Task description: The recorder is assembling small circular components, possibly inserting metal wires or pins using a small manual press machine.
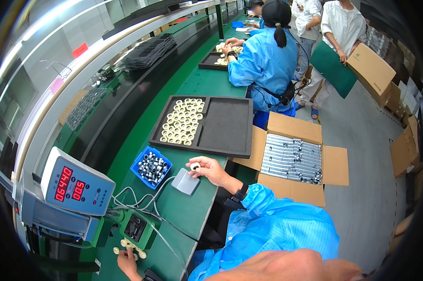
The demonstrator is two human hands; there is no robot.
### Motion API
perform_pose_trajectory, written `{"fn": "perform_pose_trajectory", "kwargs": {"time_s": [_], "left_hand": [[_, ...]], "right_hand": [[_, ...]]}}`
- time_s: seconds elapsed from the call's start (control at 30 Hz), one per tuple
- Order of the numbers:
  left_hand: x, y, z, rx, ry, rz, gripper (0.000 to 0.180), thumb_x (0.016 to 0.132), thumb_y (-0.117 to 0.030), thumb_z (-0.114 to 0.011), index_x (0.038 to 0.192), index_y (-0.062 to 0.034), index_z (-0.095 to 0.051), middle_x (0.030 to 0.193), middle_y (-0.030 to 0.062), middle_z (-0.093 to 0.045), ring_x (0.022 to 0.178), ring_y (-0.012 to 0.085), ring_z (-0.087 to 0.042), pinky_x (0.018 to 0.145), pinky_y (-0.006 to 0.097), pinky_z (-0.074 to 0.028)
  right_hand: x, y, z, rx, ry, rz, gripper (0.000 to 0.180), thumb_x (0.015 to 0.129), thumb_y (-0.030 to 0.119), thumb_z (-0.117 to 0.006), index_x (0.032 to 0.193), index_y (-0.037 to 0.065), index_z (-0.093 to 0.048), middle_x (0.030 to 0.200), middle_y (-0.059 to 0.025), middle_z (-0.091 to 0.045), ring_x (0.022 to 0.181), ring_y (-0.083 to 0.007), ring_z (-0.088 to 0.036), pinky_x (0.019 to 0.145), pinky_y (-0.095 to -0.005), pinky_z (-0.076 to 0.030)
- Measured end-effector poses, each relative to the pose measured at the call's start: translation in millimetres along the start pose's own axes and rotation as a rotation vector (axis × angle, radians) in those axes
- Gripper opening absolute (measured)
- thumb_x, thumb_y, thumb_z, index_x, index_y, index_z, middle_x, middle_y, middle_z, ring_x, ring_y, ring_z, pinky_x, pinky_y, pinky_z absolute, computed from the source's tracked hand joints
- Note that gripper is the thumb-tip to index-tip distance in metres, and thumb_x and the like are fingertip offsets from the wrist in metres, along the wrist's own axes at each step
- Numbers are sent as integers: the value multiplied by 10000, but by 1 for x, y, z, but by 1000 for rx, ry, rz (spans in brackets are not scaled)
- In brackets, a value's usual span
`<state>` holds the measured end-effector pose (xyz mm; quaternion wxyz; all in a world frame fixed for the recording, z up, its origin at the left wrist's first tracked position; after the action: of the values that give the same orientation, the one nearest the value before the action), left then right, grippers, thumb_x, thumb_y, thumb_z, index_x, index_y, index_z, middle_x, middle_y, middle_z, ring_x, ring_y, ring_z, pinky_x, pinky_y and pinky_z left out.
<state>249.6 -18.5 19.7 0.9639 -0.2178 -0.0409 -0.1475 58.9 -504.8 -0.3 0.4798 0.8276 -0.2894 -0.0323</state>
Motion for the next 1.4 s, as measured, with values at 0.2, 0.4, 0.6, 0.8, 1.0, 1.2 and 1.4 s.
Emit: {"fn": "perform_pose_trajectory", "kwargs": {"time_s": [0.2,0.4,0.6,0.8,1.0,1.2,1.4], "left_hand": [[-2,-5,3,-1,10,5,332,813,-279,-666,684,9,-562,610,149,-572,571,319,-548,561,420,-423],[-2,-15,7,5,-3,11,333,816,-286,-661,696,9,-564,617,147,-574,580,316,-549,568,420,-423],[-1,-8,4,6,25,37,338,815,-299,-659,698,5,-566,624,150,-578,596,320,-557,575,418,-426],[-2,6,1,61,45,1,338,819,-333,-652,732,-10,-599,680,165,-624,650,338,-601,593,430,-446],[0,-7,0,117,102,63,372,826,-413,-613,795,-43,-634,763,155,-656,731,340,-630,635,431,-469],[2,-15,10,42,73,134,352,819,-388,-629,752,-43,-624,685,134,-632,660,314,-607,588,407,-449],[-6,-7,14,16,55,150,342,813,-371,-643,734,-39,-615,653,124,-621,621,295,-596,570,389,-444]], "right_hand": [[0,-1,0,0,3,-10,379,880,1,-545,1256,3,-496,1206,-159,-582,971,-218,-641,801,-310,-536],[-1,0,0,15,-20,-33,410,888,1,-544,1293,23,-478,1175,-175,-597,934,-214,-651,785,-307,-541],[-4,0,-2,39,-33,-62,418,892,42,-573,1301,49,-483,1166,-165,-600,935,-203,-653,769,-288,-533],[-2,-2,-3,13,-46,-57,414,903,56,-566,1302,29,-461,1137,-171,-613,919,-211,-652,766,-299,-539],[0,2,1,-44,-101,0,413,878,37,-571,1277,-3,-469,1140,-184,-606,865,-209,-655,749,-306,-549],[30,33,-32,-238,-139,-81,99,884,129,-569,902,33,-574,791,-67,-636,501,-70,-508,408,-184,-371],[150,73,-162,-674,399,55,101,844,108,-613,860,10,-600,710,-29,-596,605,-96,-590,455,-217,-443]]}}
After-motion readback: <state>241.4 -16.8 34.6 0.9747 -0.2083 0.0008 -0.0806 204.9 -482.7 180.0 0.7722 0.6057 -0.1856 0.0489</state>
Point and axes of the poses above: each hand's wrist, its own x-axis towards the middle knuckle, its own z-axis out of the back of the hand, y = z × x, the point moved 8 cm from there along x, towards the middle knuckle
